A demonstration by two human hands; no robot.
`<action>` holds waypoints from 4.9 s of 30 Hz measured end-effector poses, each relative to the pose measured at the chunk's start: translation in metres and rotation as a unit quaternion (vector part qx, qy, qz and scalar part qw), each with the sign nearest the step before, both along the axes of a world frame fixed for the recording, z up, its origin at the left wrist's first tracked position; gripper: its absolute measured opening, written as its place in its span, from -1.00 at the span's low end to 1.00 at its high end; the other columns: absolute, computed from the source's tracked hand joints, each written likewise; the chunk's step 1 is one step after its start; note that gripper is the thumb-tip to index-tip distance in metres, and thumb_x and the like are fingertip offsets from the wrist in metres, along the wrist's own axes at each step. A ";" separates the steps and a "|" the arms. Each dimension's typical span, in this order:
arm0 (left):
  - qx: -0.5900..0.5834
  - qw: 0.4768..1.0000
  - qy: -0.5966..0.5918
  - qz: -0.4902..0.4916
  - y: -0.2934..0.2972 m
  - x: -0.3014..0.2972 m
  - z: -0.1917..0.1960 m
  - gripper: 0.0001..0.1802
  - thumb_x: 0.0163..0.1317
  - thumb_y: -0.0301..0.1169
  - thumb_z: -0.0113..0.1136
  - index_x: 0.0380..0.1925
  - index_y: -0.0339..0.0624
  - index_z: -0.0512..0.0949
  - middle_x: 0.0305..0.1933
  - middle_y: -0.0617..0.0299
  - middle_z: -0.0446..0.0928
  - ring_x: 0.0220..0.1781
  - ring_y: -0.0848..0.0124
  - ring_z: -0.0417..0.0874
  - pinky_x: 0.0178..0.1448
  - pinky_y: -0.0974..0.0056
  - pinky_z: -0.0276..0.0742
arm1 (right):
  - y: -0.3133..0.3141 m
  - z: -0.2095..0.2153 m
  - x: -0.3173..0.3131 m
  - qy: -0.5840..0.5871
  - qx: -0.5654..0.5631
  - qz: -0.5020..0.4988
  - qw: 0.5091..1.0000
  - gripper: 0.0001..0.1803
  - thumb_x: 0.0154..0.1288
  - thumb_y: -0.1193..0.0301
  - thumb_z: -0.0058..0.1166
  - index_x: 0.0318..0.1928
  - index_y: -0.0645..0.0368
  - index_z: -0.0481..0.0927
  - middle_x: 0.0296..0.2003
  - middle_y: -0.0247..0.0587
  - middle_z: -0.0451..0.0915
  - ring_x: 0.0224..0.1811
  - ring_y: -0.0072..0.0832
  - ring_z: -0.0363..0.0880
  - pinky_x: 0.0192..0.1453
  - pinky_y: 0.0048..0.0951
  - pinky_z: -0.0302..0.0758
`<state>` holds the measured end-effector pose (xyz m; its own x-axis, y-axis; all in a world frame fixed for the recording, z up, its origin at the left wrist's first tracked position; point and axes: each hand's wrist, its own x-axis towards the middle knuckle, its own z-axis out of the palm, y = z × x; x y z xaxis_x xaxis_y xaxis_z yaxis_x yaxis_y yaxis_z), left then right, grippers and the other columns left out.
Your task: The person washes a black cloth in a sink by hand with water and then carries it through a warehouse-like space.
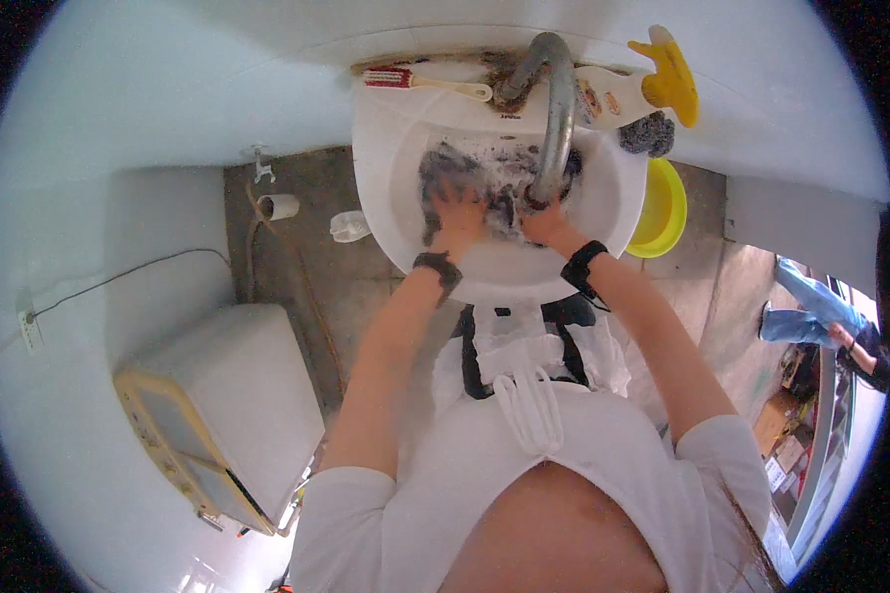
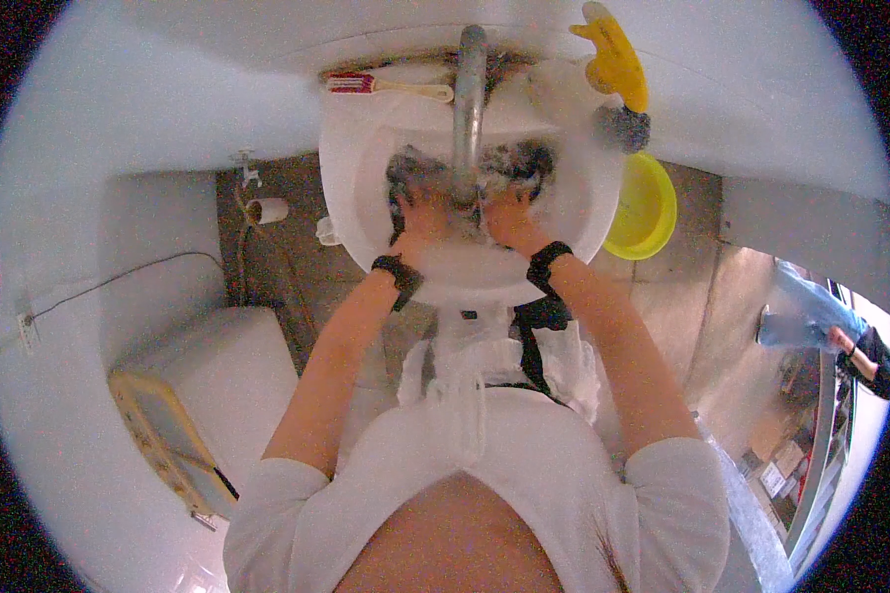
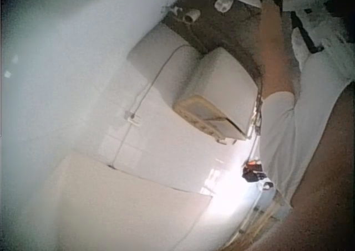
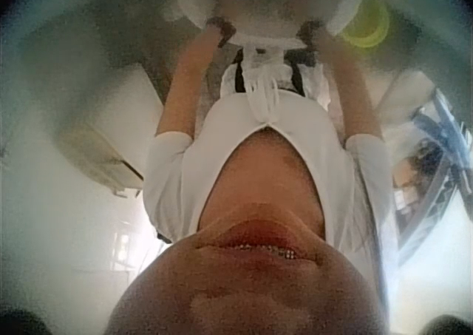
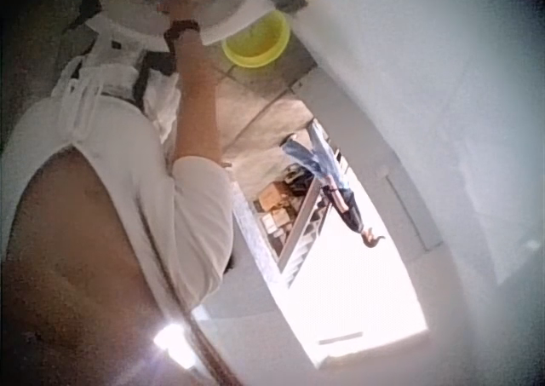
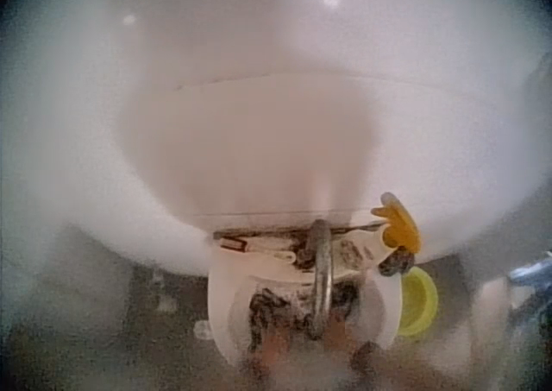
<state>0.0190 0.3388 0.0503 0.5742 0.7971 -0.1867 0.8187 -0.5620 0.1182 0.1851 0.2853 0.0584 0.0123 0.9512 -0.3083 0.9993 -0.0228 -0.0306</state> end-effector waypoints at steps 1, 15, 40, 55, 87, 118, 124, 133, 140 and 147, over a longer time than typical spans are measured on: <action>-0.070 0.996 0.050 -0.008 -0.004 0.007 0.016 -0.63 -0.04 -0.23 -0.08 -0.14 0.19 0.43 0.13 0.16 0.17 0.23 -0.07 -0.09 0.10 -0.32 -0.19 | -0.001 0.010 -0.002 0.027 -0.009 0.056 0.998 -0.60 -0.11 0.23 -0.04 -0.17 0.04 0.43 -0.25 -0.17 0.44 -0.08 -0.22 0.33 -0.09 -0.03 0.27; -0.173 0.984 0.042 0.030 0.010 -0.012 0.015 -0.59 0.01 -0.22 -0.08 -0.07 0.05 0.36 0.14 0.16 0.14 0.22 0.00 -0.01 0.04 -0.14 0.08 | 0.025 0.025 0.028 0.061 -0.154 0.060 0.984 -0.60 -0.04 0.26 -0.09 -0.11 0.04 0.40 -0.09 -0.19 0.37 -0.05 -0.23 0.32 -0.03 -0.10 0.27; 0.005 0.999 -0.038 -0.030 0.020 -0.001 -0.017 -0.75 -0.09 -0.28 0.04 -0.33 0.01 0.47 -0.11 0.11 0.35 0.03 0.16 0.29 -0.03 -0.07 0.17 | 0.013 0.023 -0.013 0.052 0.250 0.232 0.939 -0.67 -0.12 0.32 -0.03 -0.24 0.04 0.44 -0.54 -0.17 0.47 -0.38 -0.17 0.46 -0.11 -0.14 0.27; -0.043 0.995 0.080 -0.029 0.010 -0.014 0.014 -0.53 -0.08 -0.28 0.04 -0.06 0.13 0.33 0.04 0.19 0.27 0.18 0.15 0.12 0.09 -0.34 -0.18 | 0.029 0.020 0.034 0.035 -0.162 0.059 0.984 -0.46 -0.22 0.22 0.09 -0.10 0.02 0.39 -0.13 -0.14 0.36 -0.11 -0.20 0.37 -0.11 -0.18 0.37; -0.160 0.841 -0.516 0.032 -0.021 0.027 0.060 -0.31 -0.37 -0.27 0.36 -0.14 -0.23 0.33 -0.20 0.10 0.43 -0.15 0.28 0.45 -0.08 0.25 0.35 | 0.006 0.116 -0.003 0.711 0.001 -0.162 0.685 -0.56 -0.13 0.55 0.07 -0.12 0.25 0.36 -0.24 -0.31 0.43 -0.15 -0.52 0.34 -0.05 -0.44 0.30; -0.231 0.961 -0.144 0.048 -0.008 0.024 0.063 -0.62 -0.39 -0.18 0.22 -0.53 -0.17 0.50 -0.49 0.08 0.51 -0.39 0.16 0.52 -0.32 0.22 0.42 | 0.037 0.078 -0.001 0.052 0.001 0.250 0.967 -0.62 -0.25 0.39 0.03 -0.27 0.14 0.40 -0.41 -0.17 0.48 -0.42 -0.23 0.50 -0.44 -0.24 0.42; -0.135 0.984 -0.115 -0.004 0.012 0.034 0.027 -0.60 -0.30 -0.12 0.21 -0.48 -0.16 0.47 -0.50 0.12 0.51 -0.41 0.20 0.52 -0.34 0.17 0.33 | 0.062 0.078 -0.002 0.093 0.028 0.193 0.976 -0.74 -0.32 0.34 0.08 -0.49 0.14 0.45 -0.60 -0.11 0.48 -0.46 -0.17 0.48 -0.45 -0.24 0.41; -0.181 0.890 -0.416 0.036 -0.023 0.023 0.054 -0.42 -0.07 -0.02 0.08 -0.15 -0.26 0.37 -0.17 0.09 0.43 -0.06 0.30 0.40 0.04 0.28 0.20 | 0.038 0.087 0.027 0.108 -0.024 0.242 0.964 -0.72 -0.18 0.36 0.03 -0.34 0.12 0.43 -0.45 -0.21 0.49 -0.42 -0.24 0.49 -0.43 -0.28 0.42; -0.649 0.518 -0.548 0.101 0.036 0.001 0.044 -0.14 0.05 0.26 -0.57 0.00 -0.31 0.24 0.05 0.13 0.28 0.09 0.32 0.29 0.22 0.31 0.02 | 0.044 0.130 0.028 0.116 0.217 0.351 0.903 -0.61 -0.23 0.44 0.02 -0.23 0.02 0.39 -0.37 -0.36 0.44 -0.34 -0.39 0.43 -0.32 -0.39 0.40; -0.816 0.282 -0.504 0.028 0.014 0.029 0.044 0.08 -0.29 0.44 -0.43 0.16 -0.12 -0.09 0.17 -0.06 0.05 0.12 -0.13 0.15 0.13 -0.05 0.13 | 0.058 0.120 0.047 0.145 0.364 0.352 0.850 -0.70 -0.22 0.47 0.00 -0.33 -0.01 0.46 -0.13 -0.42 0.43 -0.02 -0.34 0.35 -0.03 -0.30 0.30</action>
